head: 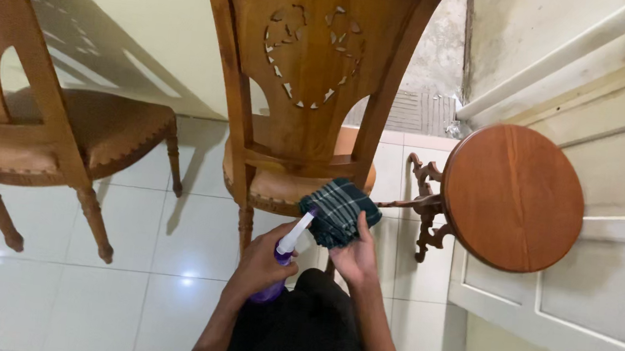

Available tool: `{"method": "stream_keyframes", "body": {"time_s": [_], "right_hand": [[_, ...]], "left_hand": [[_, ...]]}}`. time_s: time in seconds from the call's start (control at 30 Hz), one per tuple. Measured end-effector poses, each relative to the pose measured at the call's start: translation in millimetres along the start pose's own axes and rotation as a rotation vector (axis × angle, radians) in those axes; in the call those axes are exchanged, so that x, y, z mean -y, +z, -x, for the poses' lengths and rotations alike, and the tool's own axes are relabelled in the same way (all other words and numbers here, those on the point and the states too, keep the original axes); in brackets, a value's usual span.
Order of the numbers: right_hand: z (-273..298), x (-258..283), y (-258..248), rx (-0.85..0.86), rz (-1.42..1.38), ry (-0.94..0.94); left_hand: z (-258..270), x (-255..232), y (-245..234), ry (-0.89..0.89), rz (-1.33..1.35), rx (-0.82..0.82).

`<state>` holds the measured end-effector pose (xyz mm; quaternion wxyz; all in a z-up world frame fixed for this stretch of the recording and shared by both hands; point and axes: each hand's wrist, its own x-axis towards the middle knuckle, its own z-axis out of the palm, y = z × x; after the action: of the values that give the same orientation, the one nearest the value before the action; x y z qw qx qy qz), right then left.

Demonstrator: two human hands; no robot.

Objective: The person sprays a purple cleaning solution onto the backrest of a wooden chair and wipes it with a cloth. They repeatedly spray and wipe the carved backrest and seat area, focusing on the same chair throughout the clip.

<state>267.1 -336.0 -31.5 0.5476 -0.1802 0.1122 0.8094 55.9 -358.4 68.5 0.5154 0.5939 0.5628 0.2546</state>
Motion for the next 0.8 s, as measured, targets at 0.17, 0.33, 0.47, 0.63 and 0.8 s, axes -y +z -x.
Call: {"method": "stream_keyframes", "body": {"time_s": [0.17,0.33,0.47,0.63,0.8], "right_hand": [[-9,51,-21,-0.048,0.017,-0.015],[-73,98,8,-0.104,0.338,-0.26],[-184,115,57,-0.041,1.117,-0.9],[-271,102,97,0.442,2.625,-1.282],[-250,72,35,0.718,2.806,-0.897]], "left_hand": [[-16,-14,51,-0.021,0.108,-0.11],[-25,-14,80,0.006,0.226,-0.324],[-26,6,86,-0.042,0.297,-0.413],[-43,39,70,-0.097,0.319,-0.41],[-84,85,43,-0.052,0.281,-0.562]]}}
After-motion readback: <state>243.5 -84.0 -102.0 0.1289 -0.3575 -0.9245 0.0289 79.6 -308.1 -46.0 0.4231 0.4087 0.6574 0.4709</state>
